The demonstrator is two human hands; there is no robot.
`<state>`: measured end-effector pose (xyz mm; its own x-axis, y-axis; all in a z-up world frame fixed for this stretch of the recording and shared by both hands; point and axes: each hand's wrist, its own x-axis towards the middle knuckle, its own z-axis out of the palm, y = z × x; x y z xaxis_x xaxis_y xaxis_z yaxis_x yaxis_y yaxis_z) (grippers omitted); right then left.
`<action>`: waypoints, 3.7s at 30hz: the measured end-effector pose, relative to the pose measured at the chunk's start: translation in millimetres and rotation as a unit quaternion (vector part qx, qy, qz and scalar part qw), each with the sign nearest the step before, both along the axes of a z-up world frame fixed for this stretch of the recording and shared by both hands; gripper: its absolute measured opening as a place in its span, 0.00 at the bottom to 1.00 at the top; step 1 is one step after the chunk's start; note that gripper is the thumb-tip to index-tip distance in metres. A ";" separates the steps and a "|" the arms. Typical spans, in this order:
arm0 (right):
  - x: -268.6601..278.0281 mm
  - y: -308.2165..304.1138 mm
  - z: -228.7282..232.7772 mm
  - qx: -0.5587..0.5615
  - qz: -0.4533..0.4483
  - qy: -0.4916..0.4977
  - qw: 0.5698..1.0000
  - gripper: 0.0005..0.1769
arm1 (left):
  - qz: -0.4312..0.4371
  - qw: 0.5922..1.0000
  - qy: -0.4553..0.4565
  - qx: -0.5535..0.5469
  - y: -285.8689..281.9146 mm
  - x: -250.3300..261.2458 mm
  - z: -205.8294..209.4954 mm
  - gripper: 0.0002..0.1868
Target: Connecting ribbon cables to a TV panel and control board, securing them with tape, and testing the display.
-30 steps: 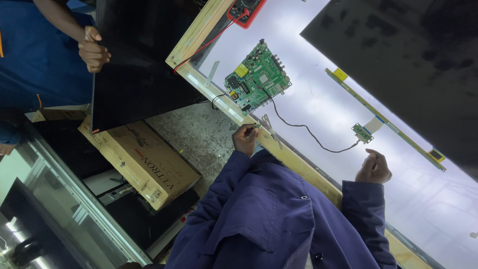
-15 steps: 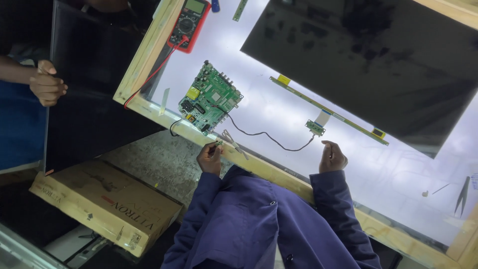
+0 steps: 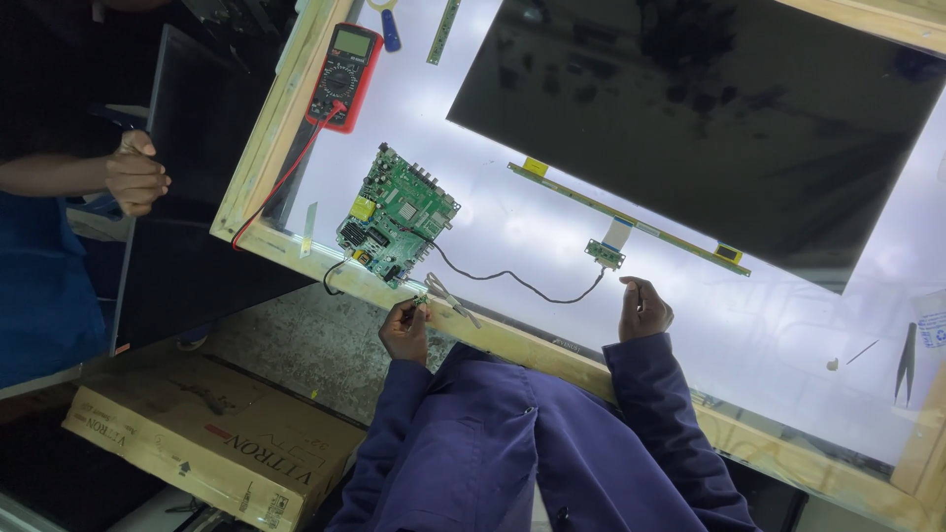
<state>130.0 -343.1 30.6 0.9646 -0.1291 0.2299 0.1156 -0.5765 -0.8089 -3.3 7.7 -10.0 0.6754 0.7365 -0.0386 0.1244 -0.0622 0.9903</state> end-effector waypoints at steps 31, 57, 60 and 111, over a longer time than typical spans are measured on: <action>1.3 -0.9 -0.9 -0.012 -0.009 0.013 1.000 0.13 | 0.010 0.999 -0.012 -0.030 2.2 -2.1 -11.4 0.04; -0.1 2.0 11.4 0.005 -0.004 0.009 1.000 0.11 | 0.009 1.000 -0.009 -0.023 4.7 -1.4 -17.1 0.03; 0.1 2.3 9.9 0.003 -0.004 0.007 1.000 0.12 | 0.009 1.000 -0.009 -0.024 5.8 -2.5 -19.9 0.03; 1.1 -1.2 6.9 -0.007 -0.007 0.016 1.000 0.12 | 0.012 0.998 -0.037 -0.056 11.0 -4.3 -40.1 0.03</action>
